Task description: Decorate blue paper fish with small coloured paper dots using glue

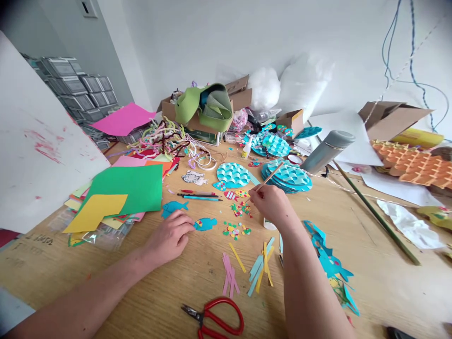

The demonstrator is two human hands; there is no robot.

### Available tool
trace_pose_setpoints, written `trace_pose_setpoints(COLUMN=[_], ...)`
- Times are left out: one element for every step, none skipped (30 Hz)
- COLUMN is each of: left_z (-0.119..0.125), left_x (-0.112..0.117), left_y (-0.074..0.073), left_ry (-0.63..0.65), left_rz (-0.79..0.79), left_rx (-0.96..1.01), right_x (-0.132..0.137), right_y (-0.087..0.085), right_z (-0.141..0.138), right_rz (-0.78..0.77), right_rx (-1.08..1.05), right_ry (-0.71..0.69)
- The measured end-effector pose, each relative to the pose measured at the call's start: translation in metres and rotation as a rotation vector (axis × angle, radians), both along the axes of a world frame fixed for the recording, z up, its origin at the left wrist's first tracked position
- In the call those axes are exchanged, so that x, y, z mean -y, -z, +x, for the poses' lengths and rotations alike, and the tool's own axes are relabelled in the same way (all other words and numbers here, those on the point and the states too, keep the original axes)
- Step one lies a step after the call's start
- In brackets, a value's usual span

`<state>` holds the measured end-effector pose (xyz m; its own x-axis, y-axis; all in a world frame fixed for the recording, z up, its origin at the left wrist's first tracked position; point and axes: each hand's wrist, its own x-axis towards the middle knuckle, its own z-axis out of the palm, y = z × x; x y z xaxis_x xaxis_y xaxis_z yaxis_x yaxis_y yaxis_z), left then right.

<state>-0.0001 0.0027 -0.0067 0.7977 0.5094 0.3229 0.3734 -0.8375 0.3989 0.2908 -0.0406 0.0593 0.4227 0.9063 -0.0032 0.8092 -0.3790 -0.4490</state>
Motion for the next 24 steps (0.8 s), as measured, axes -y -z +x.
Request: trace_pose_setpoints(left_z=[0.0, 0.0, 0.0, 0.0, 0.0, -0.001, -0.001, -0.001, -0.001, -0.001, -0.001, -0.001, -0.001, -0.001, -0.001, -0.001, -0.001, -0.001, -0.001, -0.001, -0.001, -0.001, -0.001, -0.002], left_x=[0.0, -0.001, -0.001, -0.001, -0.001, -0.001, -0.001, -0.001, -0.001, -0.001, -0.001, -0.001, -0.001, -0.001, -0.001, 0.0, 0.0, 0.0, 0.0, 0.0, 0.0, 0.001, 0.001, 0.001], left_y=[0.0, 0.0, 0.0, 0.0, 0.001, 0.001, 0.001, 0.001, 0.001, 0.001, 0.001, 0.0, 0.0, 0.0, -0.001, -0.001, -0.002, -0.002, -0.002, -0.002, -0.002, -0.002, -0.002, -0.002], left_ry=[0.002, 0.004, 0.005, 0.007, 0.008, 0.008, 0.009, 0.01, 0.011, 0.011, 0.011, 0.011, 0.011, 0.009, 0.009, 0.008, 0.008, 0.009, 0.01, 0.011, 0.012, 0.011, 0.009, 0.007], left_rz=[0.0, 0.0, 0.001, 0.001, 0.0, -0.001, -0.002, -0.003, -0.003, -0.001, 0.001, 0.002, 0.003, 0.004, 0.005, 0.006, 0.007, 0.009, 0.011, 0.013, 0.015, 0.016, 0.015, 0.015], left_rx=[0.001, 0.003, 0.006, 0.008, 0.009, 0.011, 0.013, 0.015, 0.017, 0.018, 0.018, 0.017, 0.014, 0.013, 0.011, 0.008, 0.005, 0.001, -0.002, -0.005, -0.008, -0.01, -0.013, -0.017], right_x=[0.0, 0.0, 0.0, 0.001, 0.001, 0.001, 0.001, 0.001, 0.001, 0.001, 0.001, 0.002, 0.002, 0.003, 0.003, 0.004, 0.005, 0.006, 0.006, 0.007, 0.007, 0.008, 0.008, 0.008], right_y=[0.0, 0.0, -0.001, -0.001, -0.001, -0.001, -0.002, -0.001, -0.001, -0.001, -0.001, -0.001, -0.002, -0.002, -0.003, -0.004, -0.005, -0.006, -0.007, -0.009, -0.01, -0.01, -0.011, -0.011], right_z=[0.0, 0.0, 0.0, 0.0, 0.0, 0.0, 0.0, 0.0, 0.001, 0.001, 0.002, 0.002, 0.003, 0.004, 0.004, 0.004, 0.005, 0.004, 0.004, 0.004, 0.004, 0.004, 0.004, 0.004], right_rz=[0.002, 0.005, 0.008, 0.012, 0.014, 0.014, 0.013, 0.012, 0.01, 0.008, 0.006, 0.003, -0.001, -0.006, -0.012, -0.019, -0.025, -0.033, -0.039, -0.045, -0.049, -0.05, -0.049, -0.048], right_rx=[-0.004, -0.006, -0.008, -0.008, -0.007, -0.006, -0.003, -0.001, -0.001, -0.002, -0.005, -0.009, -0.013, -0.017, -0.02, -0.023, -0.024, -0.025, -0.026, -0.026, -0.026, -0.029, -0.035, -0.044], right_ry=[0.001, 0.0, -0.003, -0.007, -0.011, -0.014, -0.016, -0.018, -0.019, -0.021, -0.023, -0.026, -0.027, -0.025, -0.021, -0.013, -0.005, 0.003, 0.009, 0.013, 0.015, 0.014, 0.01, 0.004])
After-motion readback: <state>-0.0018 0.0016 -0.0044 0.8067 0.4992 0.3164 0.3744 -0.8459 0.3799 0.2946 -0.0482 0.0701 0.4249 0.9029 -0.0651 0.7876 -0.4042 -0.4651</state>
